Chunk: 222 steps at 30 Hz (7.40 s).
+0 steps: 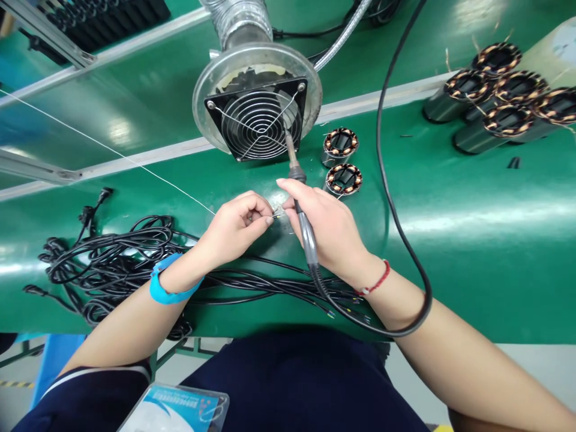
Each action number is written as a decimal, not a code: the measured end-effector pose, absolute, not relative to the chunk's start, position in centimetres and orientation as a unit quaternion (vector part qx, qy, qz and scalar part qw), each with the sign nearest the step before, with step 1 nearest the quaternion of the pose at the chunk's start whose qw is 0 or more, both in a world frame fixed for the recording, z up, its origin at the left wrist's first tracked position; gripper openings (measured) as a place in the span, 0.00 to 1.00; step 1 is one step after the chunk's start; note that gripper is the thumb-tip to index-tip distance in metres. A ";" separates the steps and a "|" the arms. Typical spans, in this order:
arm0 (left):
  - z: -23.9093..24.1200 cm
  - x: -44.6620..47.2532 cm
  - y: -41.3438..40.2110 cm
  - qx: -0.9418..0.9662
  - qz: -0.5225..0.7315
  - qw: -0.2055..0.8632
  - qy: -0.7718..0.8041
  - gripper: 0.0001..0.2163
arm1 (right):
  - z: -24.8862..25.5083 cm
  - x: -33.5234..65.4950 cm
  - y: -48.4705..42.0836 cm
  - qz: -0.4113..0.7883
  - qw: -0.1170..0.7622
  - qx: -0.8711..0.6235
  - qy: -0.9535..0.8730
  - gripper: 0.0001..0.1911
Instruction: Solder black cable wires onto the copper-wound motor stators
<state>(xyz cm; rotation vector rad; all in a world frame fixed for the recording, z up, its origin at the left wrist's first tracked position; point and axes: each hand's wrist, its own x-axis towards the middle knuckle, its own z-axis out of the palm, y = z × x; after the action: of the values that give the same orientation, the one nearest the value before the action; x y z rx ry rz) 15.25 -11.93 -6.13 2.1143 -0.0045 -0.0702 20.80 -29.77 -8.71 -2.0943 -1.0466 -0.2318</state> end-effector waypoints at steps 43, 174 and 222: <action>-6.9 15.5 -11.9 0.827 -0.076 0.557 0.036 0.05 | -8.5 16.6 -33.8 -0.147 0.497 -0.758 -0.395 0.15; -7.2 14.2 -13.7 0.858 0.012 0.513 -0.015 0.07 | -8.4 14.5 -35.3 -0.132 0.451 -0.791 -0.392 0.36; -4.5 15.5 -12.5 0.670 -0.254 0.667 0.202 0.04 | -9.0 19.4 -31.3 -0.118 0.297 -0.806 -0.499 0.16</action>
<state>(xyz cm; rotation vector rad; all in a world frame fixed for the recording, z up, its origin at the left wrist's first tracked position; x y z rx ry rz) 15.52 -12.50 -4.46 1.5129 0.4564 -0.5731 19.41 -31.30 -9.04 -2.1418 -1.3256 -0.3135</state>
